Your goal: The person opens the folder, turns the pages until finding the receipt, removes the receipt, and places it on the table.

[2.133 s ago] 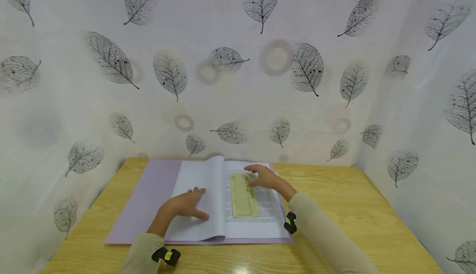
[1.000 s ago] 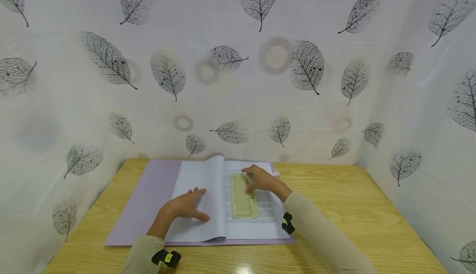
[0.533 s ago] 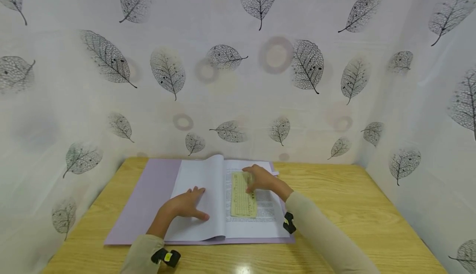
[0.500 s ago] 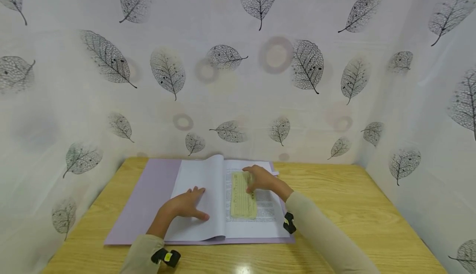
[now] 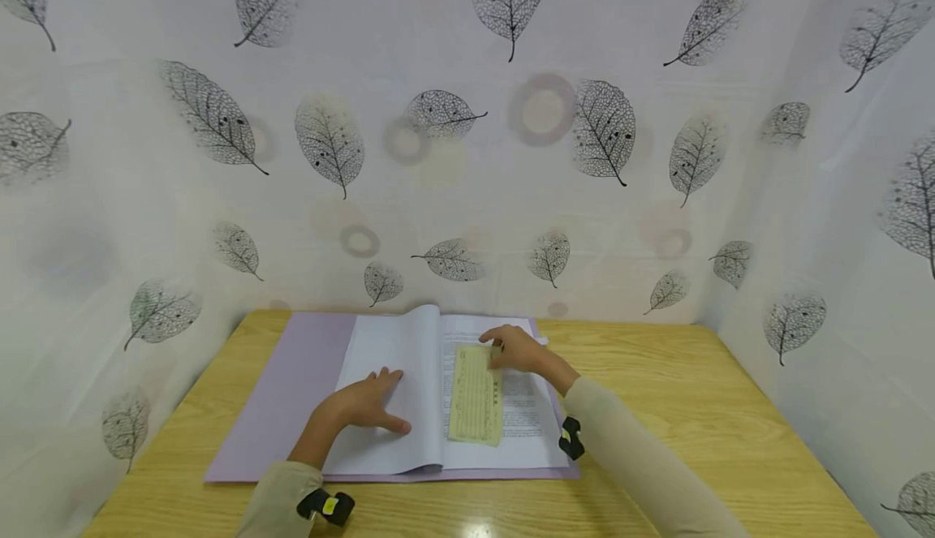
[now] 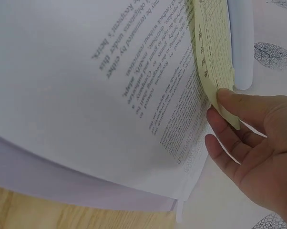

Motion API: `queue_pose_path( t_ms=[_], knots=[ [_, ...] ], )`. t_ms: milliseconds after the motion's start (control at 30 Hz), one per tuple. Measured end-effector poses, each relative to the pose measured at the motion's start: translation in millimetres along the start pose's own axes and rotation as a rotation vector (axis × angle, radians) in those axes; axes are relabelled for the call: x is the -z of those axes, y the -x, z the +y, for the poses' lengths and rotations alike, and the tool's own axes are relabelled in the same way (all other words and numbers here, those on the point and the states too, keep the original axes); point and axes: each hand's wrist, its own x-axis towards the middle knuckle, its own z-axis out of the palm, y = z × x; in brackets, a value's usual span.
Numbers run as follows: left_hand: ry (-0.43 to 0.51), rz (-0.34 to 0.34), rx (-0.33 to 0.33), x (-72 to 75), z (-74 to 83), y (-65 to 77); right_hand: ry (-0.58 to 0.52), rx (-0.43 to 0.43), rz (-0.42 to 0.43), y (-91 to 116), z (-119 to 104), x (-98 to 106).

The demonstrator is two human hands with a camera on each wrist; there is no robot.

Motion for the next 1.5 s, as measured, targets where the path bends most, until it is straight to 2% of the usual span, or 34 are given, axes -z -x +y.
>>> queue_pose_path(
  t_ms=[167,367,833,1100,1267,1500],
  knots=[
    [0.006,0.001,-0.006,-0.8,-1.5,-0.5,-0.030,0.036,-0.010,0.9,6.5,5.0],
    [0.006,0.001,-0.018,-1.3,-3.2,-0.3,-0.146,0.067,-0.037,4.9,13.5,12.2],
    [0.023,-0.005,-0.023,1.5,-3.3,-1.1,-0.417,-0.045,-0.030,27.3,20.6,32.9],
    [0.021,-0.007,-0.027,0.2,-3.2,0.1,-0.495,-0.075,-0.009,40.2,28.1,40.9],
    [0.028,-0.005,-0.028,0.1,-2.4,1.0,-0.512,-0.055,0.013,49.5,32.5,49.5],
    [0.023,-0.002,-0.030,0.5,-1.8,0.8,-0.569,-0.095,0.093,62.2,40.0,60.1]
  ],
)
